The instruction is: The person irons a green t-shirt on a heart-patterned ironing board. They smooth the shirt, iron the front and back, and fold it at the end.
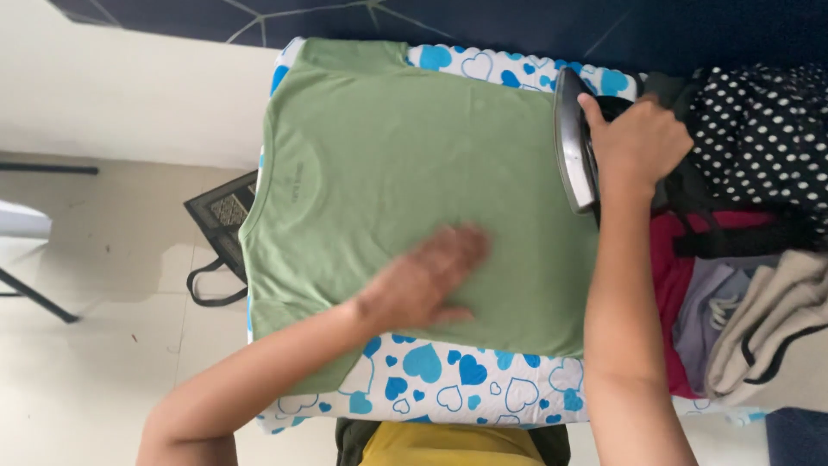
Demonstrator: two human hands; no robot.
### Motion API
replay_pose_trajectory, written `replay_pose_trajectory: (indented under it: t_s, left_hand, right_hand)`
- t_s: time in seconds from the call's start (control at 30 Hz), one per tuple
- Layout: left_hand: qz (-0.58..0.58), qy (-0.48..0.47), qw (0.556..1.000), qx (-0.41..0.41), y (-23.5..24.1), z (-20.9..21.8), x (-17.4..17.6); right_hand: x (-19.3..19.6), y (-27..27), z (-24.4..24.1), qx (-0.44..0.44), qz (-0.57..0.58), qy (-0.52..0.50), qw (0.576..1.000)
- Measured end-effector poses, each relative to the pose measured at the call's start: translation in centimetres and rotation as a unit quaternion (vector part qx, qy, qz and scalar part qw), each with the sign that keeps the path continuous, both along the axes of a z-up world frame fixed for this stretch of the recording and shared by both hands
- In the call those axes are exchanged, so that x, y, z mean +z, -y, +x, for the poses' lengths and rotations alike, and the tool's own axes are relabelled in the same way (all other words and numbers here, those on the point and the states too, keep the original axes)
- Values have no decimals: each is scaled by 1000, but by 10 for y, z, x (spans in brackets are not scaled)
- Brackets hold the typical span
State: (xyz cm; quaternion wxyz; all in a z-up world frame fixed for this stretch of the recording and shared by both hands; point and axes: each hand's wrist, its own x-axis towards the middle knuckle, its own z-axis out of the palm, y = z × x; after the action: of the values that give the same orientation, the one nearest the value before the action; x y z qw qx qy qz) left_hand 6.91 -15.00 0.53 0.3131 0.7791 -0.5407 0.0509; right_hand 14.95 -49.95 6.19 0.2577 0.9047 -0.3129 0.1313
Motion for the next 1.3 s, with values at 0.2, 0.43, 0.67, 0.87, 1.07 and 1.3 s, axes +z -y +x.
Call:
replay_pose_trajectory:
  t_s: [0.2,0.43,0.67,0.87,1.07,1.3]
  left_hand:
    - [117,114,974,-159,24,-63,-18]
    - [111,134,966,-191,25,-59,-17]
    - [82,102,973,-188,24,-60,-19]
    - [120,139,966,-179,25,-60,-18]
    - [152,135,958,-202,26,-57,-14]
    - [68,62,978,-189,30,-64,-30]
  right_hand:
    - [22,-85,-63,220,-9,1,975]
    - [9,-138,-48,445,4,139,885]
    - [-6,-121,89,326,-70,164,928]
    - [49,-171,32,282,181,-137,932]
    - [32,-228,-7,503,27,26,863]
    - [-4,-275,107,446,27,71,892]
